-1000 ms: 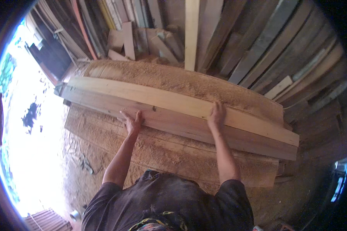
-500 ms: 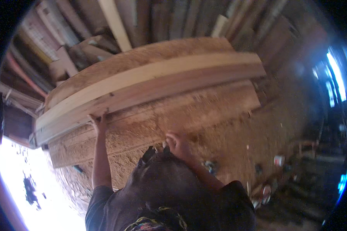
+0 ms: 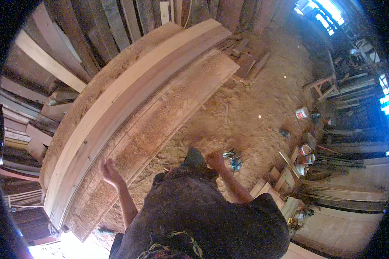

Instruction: The person uses a handheld electric router to shape the edge of a long wooden plank on a workbench. They guide the tool along the wood, flip the plank to work on the other side, and then move the finished piece aside.

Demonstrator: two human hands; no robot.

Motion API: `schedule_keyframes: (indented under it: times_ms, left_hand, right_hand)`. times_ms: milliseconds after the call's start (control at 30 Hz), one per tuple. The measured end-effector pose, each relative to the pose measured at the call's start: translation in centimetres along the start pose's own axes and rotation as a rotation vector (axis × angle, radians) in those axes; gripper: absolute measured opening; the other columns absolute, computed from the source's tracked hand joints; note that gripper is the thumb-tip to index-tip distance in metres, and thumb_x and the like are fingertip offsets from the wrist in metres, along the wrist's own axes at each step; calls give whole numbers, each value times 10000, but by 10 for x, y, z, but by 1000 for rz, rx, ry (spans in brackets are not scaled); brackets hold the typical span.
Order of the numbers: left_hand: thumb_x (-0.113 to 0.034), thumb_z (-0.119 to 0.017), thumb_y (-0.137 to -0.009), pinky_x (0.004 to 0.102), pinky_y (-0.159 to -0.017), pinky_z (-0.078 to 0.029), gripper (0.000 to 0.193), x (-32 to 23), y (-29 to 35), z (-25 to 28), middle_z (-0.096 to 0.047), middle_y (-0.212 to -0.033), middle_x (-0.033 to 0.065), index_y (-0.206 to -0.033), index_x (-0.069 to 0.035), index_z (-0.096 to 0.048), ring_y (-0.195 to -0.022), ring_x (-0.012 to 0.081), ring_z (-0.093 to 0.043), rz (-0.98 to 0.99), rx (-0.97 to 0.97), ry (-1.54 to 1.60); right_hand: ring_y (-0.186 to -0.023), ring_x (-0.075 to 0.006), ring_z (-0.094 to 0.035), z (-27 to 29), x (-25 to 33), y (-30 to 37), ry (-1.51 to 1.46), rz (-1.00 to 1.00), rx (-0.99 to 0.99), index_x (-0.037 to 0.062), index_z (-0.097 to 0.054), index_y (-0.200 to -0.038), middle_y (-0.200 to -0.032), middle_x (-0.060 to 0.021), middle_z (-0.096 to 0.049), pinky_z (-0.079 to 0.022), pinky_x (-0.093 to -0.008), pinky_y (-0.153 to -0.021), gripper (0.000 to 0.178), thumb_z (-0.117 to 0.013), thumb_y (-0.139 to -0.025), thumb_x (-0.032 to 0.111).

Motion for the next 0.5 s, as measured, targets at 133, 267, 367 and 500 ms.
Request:
schedule_keyframes:
  times_ms: [133, 267, 367, 500]
  left_hand:
    - [-87, -578, -1045, 302, -818, -525, 325, -75, 38, -105, -713, -915, 53, -1361, -35, -630, -857, 139, -663, 43, 405, -33]
    - [-115, -608, -1036, 284, -777, -534, 354, -87, 92, -226, -693, -891, 49, -1385, -51, -602, -808, 122, -657, 5, 784, 88]
    - [-131, -638, -1026, 281, -773, -540, 368, -135, 110, -288, -688, -900, 52, -1385, -57, -605, -809, 117, -657, 17, 958, 23]
    - [-140, -670, -1012, 290, -786, -546, 381, -145, 133, -352, -678, -921, 42, -1381, -61, -615, -836, 106, -645, 11, 1063, -5]
  right_hand:
    - [-826, -273, -755, -31, -60, 4, -73, -23, 0, 82, -804, -974, -902, -123, -786, -582, -437, -783, 302, -705, -906, 359]
    - [-850, -260, -758, -4, -153, -23, 276, 322, -20, 132, -798, -951, -883, -70, -778, -596, -408, -785, 257, -768, -820, 351]
    - [-859, -223, -754, -5, -146, -50, 130, 340, -78, 159, -764, -1005, -924, -22, -769, -603, -385, -764, 280, -783, -780, 324]
    - [-883, -210, -749, 23, -132, -79, -932, -413, -96, 76, -724, -1138, -995, -71, -767, -603, -386, -715, 306, -701, -948, 314]
Point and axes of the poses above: each hand's wrist, its own y-axis away from the middle knuckle, its own z-axis out of the back of the hand, x = y × z, the point moved 3 cm from there along -y, towards the middle knuckle
